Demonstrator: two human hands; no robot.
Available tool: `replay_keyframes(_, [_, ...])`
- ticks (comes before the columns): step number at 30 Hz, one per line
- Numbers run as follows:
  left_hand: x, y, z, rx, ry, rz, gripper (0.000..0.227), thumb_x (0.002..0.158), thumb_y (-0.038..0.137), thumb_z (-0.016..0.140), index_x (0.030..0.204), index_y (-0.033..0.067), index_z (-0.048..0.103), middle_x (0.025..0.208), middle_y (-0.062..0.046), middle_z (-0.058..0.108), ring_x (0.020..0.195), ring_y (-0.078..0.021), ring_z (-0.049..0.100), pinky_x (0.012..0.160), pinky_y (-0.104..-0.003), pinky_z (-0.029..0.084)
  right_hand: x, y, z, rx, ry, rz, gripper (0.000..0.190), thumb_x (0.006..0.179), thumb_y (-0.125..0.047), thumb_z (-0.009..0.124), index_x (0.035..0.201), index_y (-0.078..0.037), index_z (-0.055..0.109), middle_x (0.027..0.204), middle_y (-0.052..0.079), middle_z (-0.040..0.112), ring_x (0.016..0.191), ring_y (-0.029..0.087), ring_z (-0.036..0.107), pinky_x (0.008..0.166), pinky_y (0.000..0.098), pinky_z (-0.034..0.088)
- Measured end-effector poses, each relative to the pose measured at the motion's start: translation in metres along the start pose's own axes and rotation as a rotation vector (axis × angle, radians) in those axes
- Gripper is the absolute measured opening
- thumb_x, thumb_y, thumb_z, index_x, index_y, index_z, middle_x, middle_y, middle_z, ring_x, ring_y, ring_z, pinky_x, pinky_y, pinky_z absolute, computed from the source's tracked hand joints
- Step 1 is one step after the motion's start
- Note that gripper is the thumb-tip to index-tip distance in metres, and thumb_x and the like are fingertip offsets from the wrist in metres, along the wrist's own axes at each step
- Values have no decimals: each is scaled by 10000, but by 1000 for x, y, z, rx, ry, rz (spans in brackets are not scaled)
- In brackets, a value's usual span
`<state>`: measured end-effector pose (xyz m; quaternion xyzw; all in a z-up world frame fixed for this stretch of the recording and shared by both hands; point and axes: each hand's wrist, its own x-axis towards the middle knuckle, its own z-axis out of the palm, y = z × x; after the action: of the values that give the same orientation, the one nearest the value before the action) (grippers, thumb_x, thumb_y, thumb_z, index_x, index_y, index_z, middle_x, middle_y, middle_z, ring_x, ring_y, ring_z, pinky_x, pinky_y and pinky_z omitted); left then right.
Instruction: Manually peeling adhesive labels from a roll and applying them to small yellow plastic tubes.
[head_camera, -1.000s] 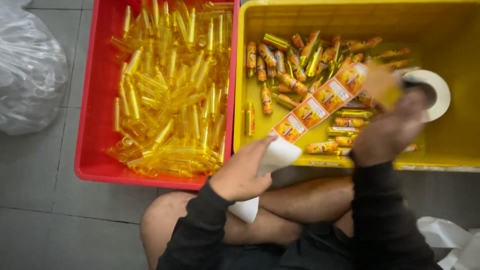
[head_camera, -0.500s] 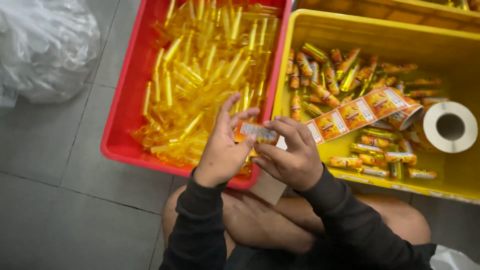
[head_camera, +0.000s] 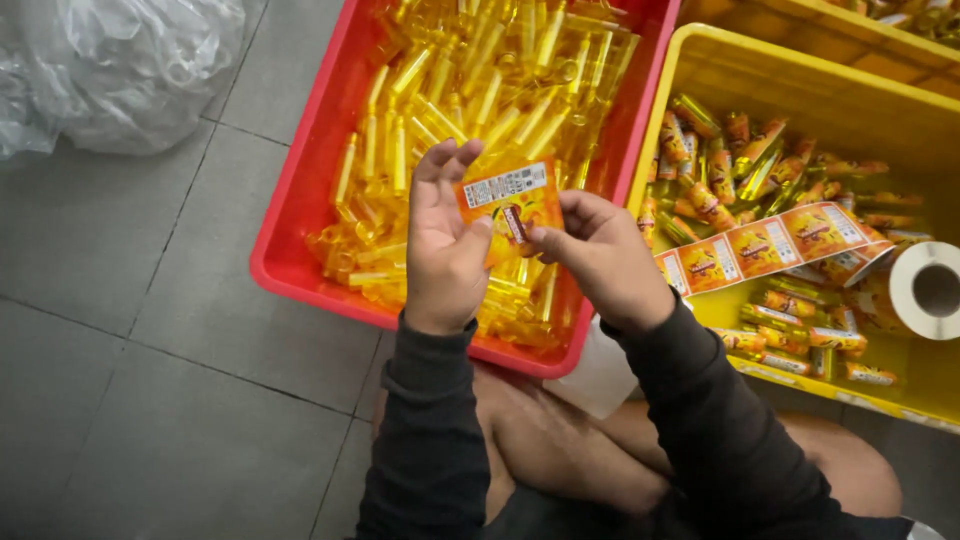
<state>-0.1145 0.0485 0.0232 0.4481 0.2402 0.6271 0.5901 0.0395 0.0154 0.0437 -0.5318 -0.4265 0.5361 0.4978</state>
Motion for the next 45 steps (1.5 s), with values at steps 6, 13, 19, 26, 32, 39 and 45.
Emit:
replay_keyframes(6, [6,-7,-18,75,-9,-194,716,929,-31,651,1518,135,278,1378,-234,493,1275,-360,518,1067,-494,418,13,16,15,82,209,-104,153,892,-33,763,1008,-23,663,809,97,707,708,155,703,643,231,571])
replay_keyframes(13, [15,5,-21,367,-74,-377,608,903,38,679,1430,112,384,1105,-240,702,992,-270,733,838,-341,617,14,41,-17,-61,196,-109,645,890,-126,812,1427,-23,469,1235,123,612,1025,182,657,906,336,570])
replay_keyframes(19, [16,20,-3,623,-326,-678,786,841,78,676,1534,215,333,1100,-221,724,869,-254,776,805,-357,631,5,57,-66,-233,127,-21,89,889,-39,737,975,-16,734,769,62,681,682,133,629,590,280,539])
replay_keyframes(26, [37,-56,-65,1051,-105,-666,730,798,334,757,1456,247,453,1137,-68,738,1052,-222,730,868,-389,594,-50,39,-132,200,561,-129,219,964,-83,728,1150,-82,612,944,94,686,818,221,748,625,308,627])
replay_keyframes(32, [45,-130,-48,1366,126,-387,560,776,319,752,1265,136,548,1194,-177,650,1073,-392,613,907,-468,498,-92,41,-188,348,593,-177,71,1018,-47,640,1016,-101,594,905,-16,609,824,111,623,817,256,555])
replay_keyframes(39, [41,-147,-34,1673,260,-443,588,779,561,745,1203,162,657,1230,-175,525,1094,-405,484,935,-534,407,-107,46,-225,469,606,-255,187,998,-81,629,1184,-99,622,1128,24,699,936,137,692,793,236,537])
replay_keyframes(45, [42,-134,-29,1729,131,-760,637,811,648,697,1303,250,627,1316,-73,483,1319,-332,435,1052,-519,373,-86,101,-249,436,823,-127,133,953,-160,743,1003,-165,620,882,14,679,781,150,704,650,245,600])
